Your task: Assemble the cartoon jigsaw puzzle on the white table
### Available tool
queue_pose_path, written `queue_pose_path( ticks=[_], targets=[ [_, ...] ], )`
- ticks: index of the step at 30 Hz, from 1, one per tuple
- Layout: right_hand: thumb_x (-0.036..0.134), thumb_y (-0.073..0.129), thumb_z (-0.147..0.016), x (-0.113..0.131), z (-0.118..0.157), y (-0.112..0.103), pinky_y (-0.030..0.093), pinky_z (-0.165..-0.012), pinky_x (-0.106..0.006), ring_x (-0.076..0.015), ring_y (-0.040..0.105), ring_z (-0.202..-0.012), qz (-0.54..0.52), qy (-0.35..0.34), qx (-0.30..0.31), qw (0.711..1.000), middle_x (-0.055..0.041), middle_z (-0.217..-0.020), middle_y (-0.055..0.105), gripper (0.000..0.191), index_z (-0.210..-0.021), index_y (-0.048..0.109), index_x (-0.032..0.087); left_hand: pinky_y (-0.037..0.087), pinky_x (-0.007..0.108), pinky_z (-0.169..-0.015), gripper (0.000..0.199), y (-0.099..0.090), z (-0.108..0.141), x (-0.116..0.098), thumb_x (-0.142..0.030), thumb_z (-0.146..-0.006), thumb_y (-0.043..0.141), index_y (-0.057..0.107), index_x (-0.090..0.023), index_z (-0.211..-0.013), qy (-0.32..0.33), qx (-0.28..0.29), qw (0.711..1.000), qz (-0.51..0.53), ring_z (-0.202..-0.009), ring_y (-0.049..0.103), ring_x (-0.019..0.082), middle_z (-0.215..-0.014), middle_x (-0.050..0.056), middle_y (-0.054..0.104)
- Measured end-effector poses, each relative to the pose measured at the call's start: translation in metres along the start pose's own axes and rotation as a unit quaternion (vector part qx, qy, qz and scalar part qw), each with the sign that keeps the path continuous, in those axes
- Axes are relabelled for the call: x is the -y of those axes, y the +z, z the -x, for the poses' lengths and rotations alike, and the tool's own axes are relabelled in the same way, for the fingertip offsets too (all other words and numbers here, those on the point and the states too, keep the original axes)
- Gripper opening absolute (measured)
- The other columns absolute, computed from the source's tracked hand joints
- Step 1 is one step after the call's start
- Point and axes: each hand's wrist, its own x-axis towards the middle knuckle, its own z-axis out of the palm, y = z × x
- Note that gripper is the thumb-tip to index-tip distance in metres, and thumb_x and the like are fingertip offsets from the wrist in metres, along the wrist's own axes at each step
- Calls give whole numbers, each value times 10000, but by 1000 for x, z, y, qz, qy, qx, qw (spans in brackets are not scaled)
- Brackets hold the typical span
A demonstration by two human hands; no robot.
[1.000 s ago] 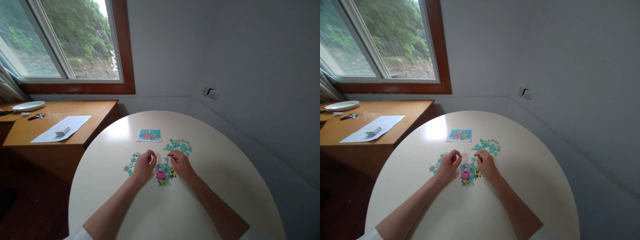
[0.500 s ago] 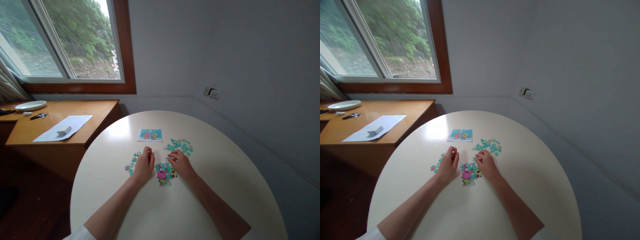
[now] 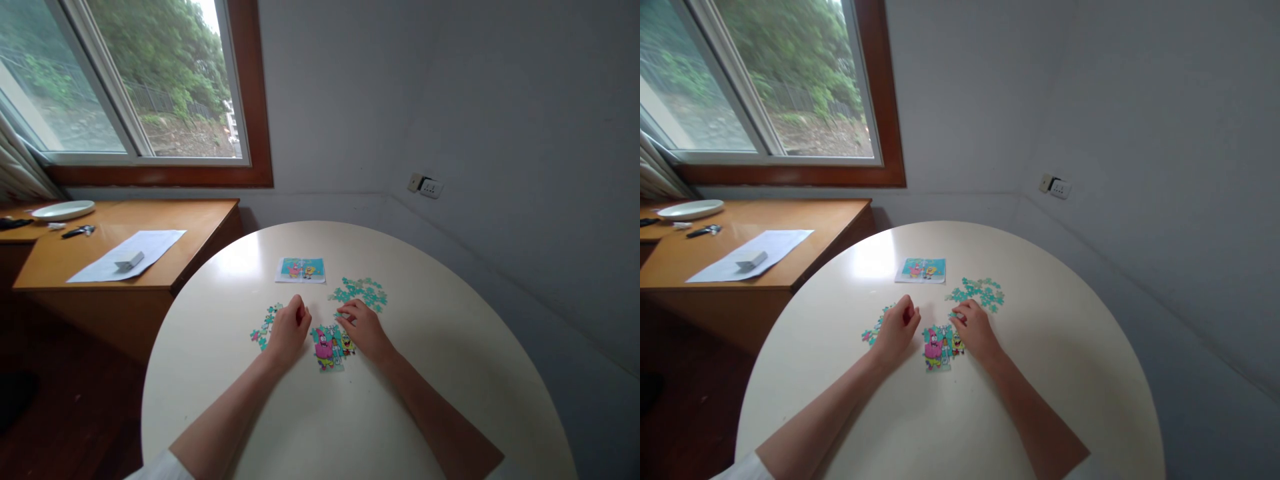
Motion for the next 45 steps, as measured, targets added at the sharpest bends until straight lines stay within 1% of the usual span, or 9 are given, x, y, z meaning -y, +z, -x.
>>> queue_pose_path(
  ticks=[6,9,13,19,23,26,29,35,45],
  targets=[
    [139,568,-711,1,-1,-2,484,-623,-275,-137,559,-666,4,-3,8,1000,-52,-831,564,73,-754,623,164,236,211,-493,217,-1,0,0,-201,-752,378,229,-201,-594,6,0,1000,-14,-471,263,83,-487,-74,298],
    [137,561,-702,2,-1,-3,475,-612,-268,-132,546,-665,-7,0,9,1000,-42,-821,561,71,-752,598,171,236,213,-494,218,-1,0,0,-220,-764,389,245,-202,-602,0,12,1000,-17,-472,272,85,-488,-73,311],
    [140,556,-683,6,-1,-5,461,-604,-264,-137,536,-669,-22,12,2,1000,-27,-778,562,67,-740,562,176,235,217,-500,210,0,0,0,-221,-746,447,287,-200,-611,-3,55,998,-30,-482,303,88,-507,-69,352],
    [151,519,-679,11,0,-6,443,-605,-269,-132,527,-614,-43,29,-2,999,-7,-700,571,60,-725,548,176,231,220,-501,262,2,0,-1,-236,-686,570,325,-195,-603,-6,109,993,-46,-503,327,91,-521,-69,371],
    [169,511,-684,12,0,-7,446,-602,-269,-135,538,-600,-54,48,2,997,-8,-673,581,72,-740,556,170,221,222,-499,256,1,1,-5,-218,-657,598,351,-192,-596,-6,143,987,-68,-517,342,94,-534,-64,391],
    [193,504,-703,12,1,-7,458,-626,-276,-141,564,-618,-74,58,6,996,-16,-683,608,90,-759,571,169,208,227,-499,223,0,2,-7,-215,-659,587,375,-190,-597,2,158,984,-84,-519,346,97,-538,-58,408],
    [219,499,-727,14,1,-8,464,-641,-275,-144,583,-643,-95,54,13,994,-30,-718,639,113,-767,591,168,204,229,-502,201,1,2,-7,-203,-666,569,382,-189,-593,8,166,983,-82,-523,350,102,-536,-54,414],
    [209,507,-734,20,2,-10,441,-582,-245,-132,563,-615,-87,13,40,995,-13,-696,650,117,-731,623,190,202,230,-508,205,2,2,-6,-187,-664,560,372,-190,-582,19,167,983,-77,-521,341,107,-525,-54,399],
    [189,501,-727,17,1,-6,420,-603,-239,-133,568,-660,-87,17,58,994,-17,-731,657,136,-745,636,180,213,232,-521,176,3,3,-7,-190,-676,557,404,-190,-591,20,171,981,-85,-527,359,114,-525,-48,415]
  ],
)
